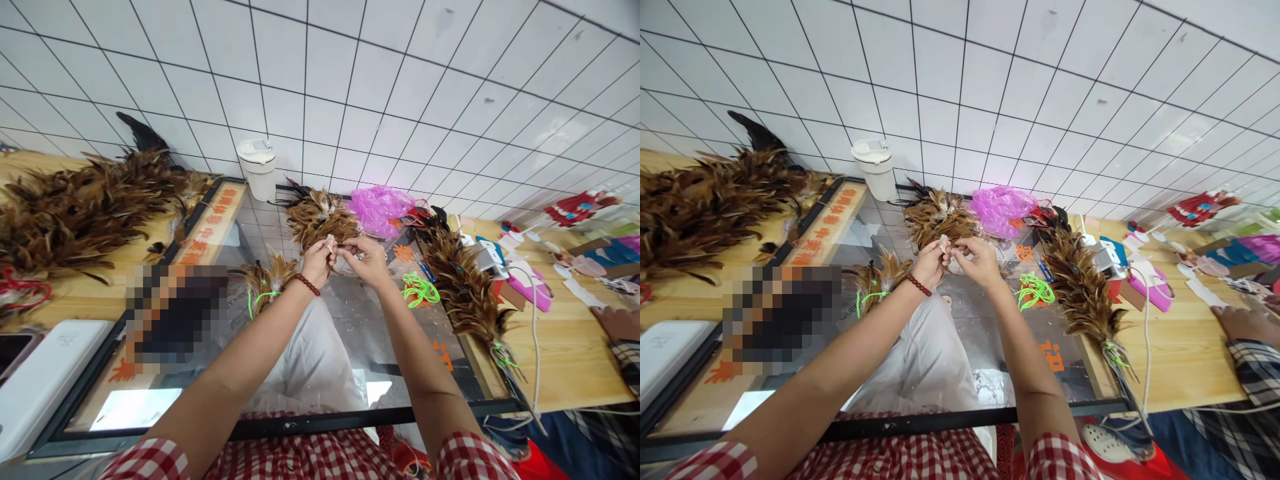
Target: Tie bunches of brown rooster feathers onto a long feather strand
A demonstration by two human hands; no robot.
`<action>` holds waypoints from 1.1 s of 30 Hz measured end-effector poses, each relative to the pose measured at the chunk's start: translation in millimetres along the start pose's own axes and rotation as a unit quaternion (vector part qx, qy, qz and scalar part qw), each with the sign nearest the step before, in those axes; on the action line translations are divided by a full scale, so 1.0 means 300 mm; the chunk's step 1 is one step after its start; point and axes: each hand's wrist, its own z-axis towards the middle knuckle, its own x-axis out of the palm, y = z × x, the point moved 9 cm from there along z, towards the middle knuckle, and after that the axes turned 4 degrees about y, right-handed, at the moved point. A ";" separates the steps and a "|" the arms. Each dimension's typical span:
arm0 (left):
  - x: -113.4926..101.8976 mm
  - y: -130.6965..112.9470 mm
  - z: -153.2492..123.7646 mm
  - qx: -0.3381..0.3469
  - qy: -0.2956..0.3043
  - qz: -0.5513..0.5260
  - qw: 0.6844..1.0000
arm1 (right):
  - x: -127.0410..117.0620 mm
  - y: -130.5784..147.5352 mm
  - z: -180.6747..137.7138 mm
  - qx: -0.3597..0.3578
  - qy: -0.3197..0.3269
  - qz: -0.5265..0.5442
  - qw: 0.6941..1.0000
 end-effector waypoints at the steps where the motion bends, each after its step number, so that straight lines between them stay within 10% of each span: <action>1: -0.004 0.000 0.001 0.012 -0.010 0.021 1.000 | 0.004 0.005 0.001 -0.006 0.006 0.000 1.000; 19: -0.013 0.024 0.003 0.032 -0.011 0.080 0.996 | 0.058 0.041 0.002 -0.041 0.066 -0.006 0.997; 33: 0.053 0.023 -0.027 -0.006 0.085 0.098 0.992 | 0.007 -0.198 -0.008 0.161 -0.076 0.200 0.964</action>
